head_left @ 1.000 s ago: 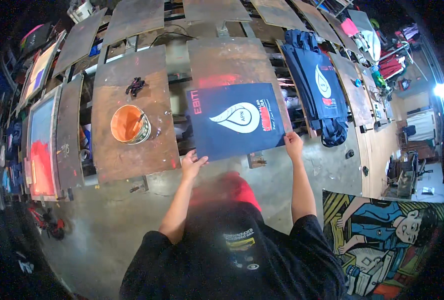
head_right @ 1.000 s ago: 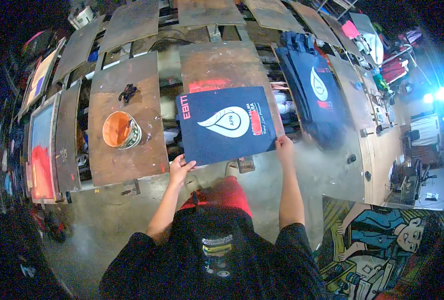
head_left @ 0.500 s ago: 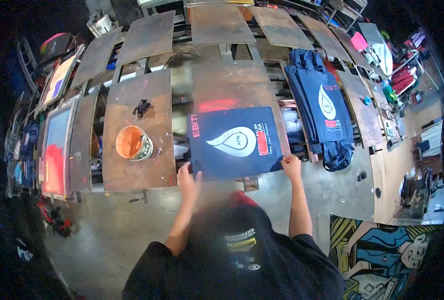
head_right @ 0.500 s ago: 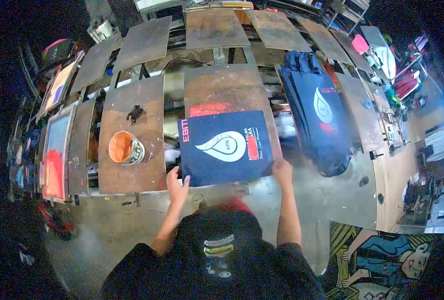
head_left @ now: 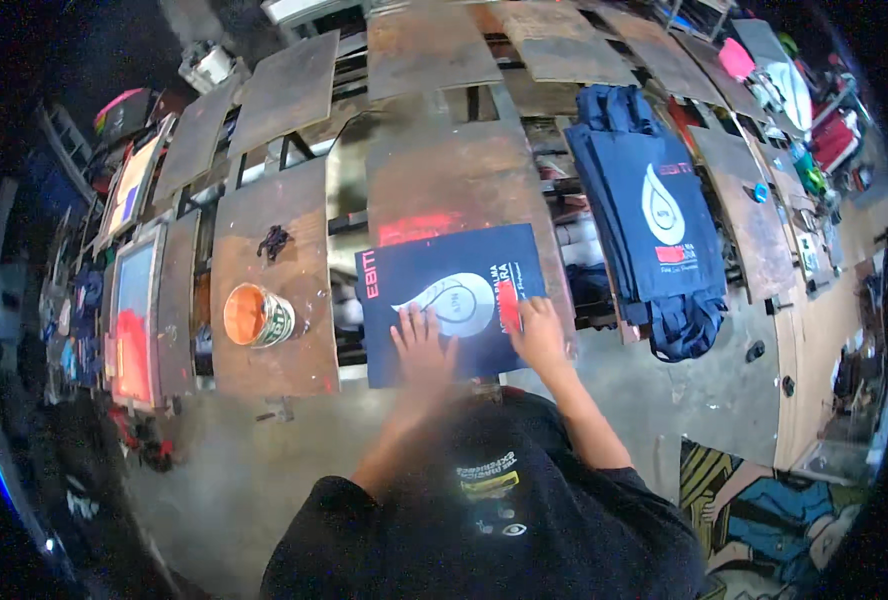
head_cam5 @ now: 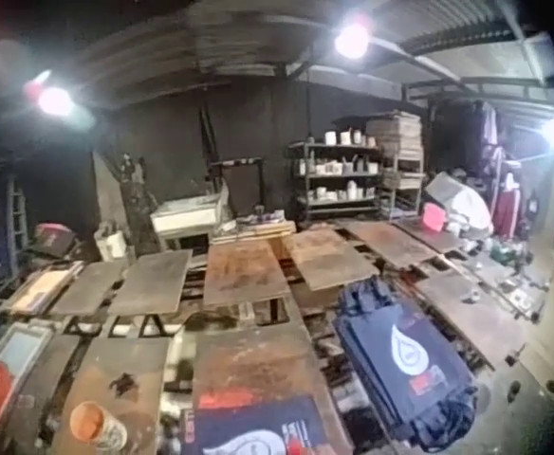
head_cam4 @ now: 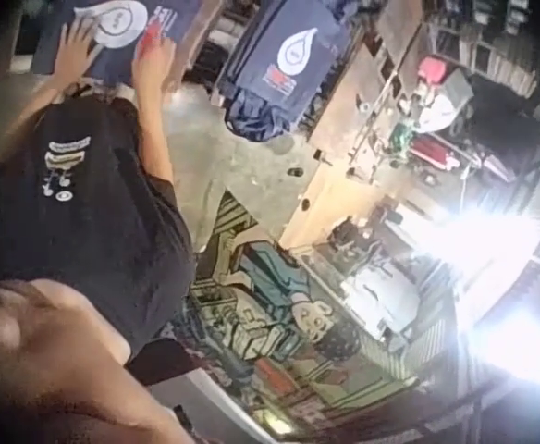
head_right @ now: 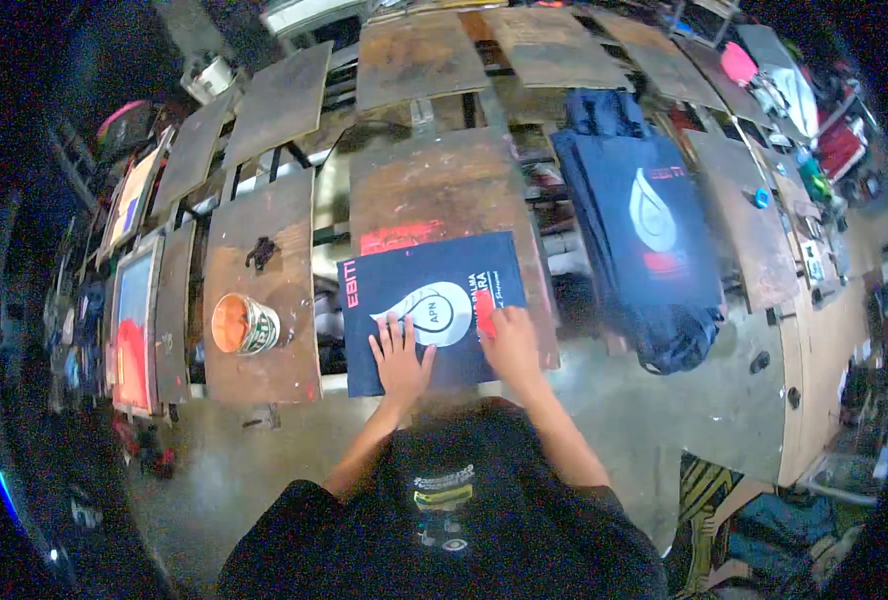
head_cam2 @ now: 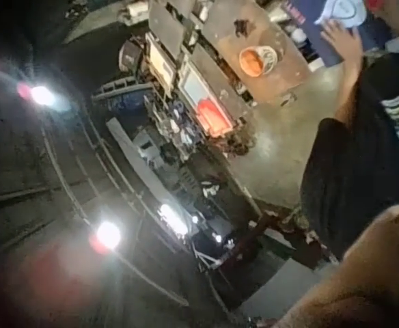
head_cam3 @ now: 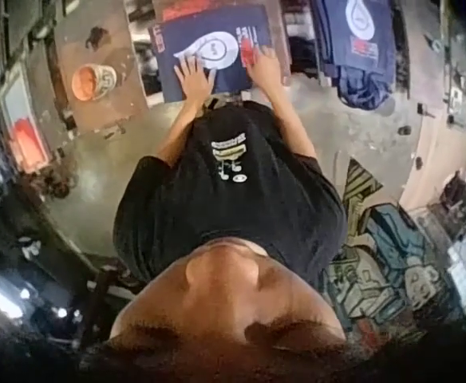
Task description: Preparing screen printing frames and handling printed garments at a workstation.
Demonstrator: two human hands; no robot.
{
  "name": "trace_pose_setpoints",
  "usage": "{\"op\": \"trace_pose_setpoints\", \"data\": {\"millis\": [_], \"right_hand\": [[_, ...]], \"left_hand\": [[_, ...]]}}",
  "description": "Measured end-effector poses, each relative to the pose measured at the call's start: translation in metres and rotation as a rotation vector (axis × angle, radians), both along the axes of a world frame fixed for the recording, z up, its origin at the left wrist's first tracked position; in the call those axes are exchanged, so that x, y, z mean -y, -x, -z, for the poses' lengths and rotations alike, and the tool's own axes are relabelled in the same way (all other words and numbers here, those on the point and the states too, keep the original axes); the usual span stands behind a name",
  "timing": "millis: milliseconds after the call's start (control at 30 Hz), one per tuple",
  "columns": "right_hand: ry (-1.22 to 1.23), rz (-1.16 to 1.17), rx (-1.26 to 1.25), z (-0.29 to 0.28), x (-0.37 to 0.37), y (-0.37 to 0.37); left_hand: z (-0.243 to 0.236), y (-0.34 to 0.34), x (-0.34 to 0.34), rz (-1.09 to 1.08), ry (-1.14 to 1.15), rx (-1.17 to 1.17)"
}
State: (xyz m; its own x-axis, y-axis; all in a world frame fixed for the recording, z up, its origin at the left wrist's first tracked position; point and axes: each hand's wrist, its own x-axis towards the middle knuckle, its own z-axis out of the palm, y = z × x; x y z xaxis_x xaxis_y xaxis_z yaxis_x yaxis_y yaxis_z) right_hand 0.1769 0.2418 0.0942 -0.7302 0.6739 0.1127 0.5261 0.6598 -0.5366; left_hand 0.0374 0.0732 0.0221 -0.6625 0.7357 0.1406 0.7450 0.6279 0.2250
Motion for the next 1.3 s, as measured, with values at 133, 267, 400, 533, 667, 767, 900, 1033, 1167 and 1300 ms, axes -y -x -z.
{"op": "trace_pose_setpoints", "data": {"millis": [133,267,400,533,667,767,900,1033,1167,1300], "right_hand": [[0.121,-0.268,-0.144,0.019,0.031,0.064],[-0.174,-0.51,-0.014,0.061,0.043,0.11],[-0.165,-0.536,0.05,0.085,0.041,0.127],[-0.145,-0.515,0.084,0.089,0.039,0.129],[-0.124,-0.477,0.097,0.087,0.03,0.143],[-0.208,-0.425,0.154,0.083,0.008,0.163],[-0.244,-0.352,0.135,0.087,-0.011,0.179],[-0.197,-0.332,0.139,0.078,-0.011,0.17],[-0.166,-0.435,0.059,0.042,0.009,0.127],[-0.008,-0.522,0.117,0.077,0.034,0.081]], "left_hand": [[0.003,0.006,-0.002,0.04,0.027,-0.049],[-0.008,0.005,-0.01,0.007,0.09,0.011],[0.004,0.007,-0.007,-0.026,0.046,-0.009],[-0.001,0.008,-0.012,-0.07,0.095,0.055],[-0.014,0.008,-0.011,-0.095,0.105,0.126],[-0.015,0.008,-0.013,-0.083,0.038,0.118],[-0.012,0.009,-0.013,-0.063,0.061,0.114],[-0.007,0.006,-0.014,-0.055,0.045,0.097],[-0.002,0.006,-0.007,-0.053,0.034,0.087],[-0.004,0.006,-0.011,-0.06,0.122,0.042]]}}
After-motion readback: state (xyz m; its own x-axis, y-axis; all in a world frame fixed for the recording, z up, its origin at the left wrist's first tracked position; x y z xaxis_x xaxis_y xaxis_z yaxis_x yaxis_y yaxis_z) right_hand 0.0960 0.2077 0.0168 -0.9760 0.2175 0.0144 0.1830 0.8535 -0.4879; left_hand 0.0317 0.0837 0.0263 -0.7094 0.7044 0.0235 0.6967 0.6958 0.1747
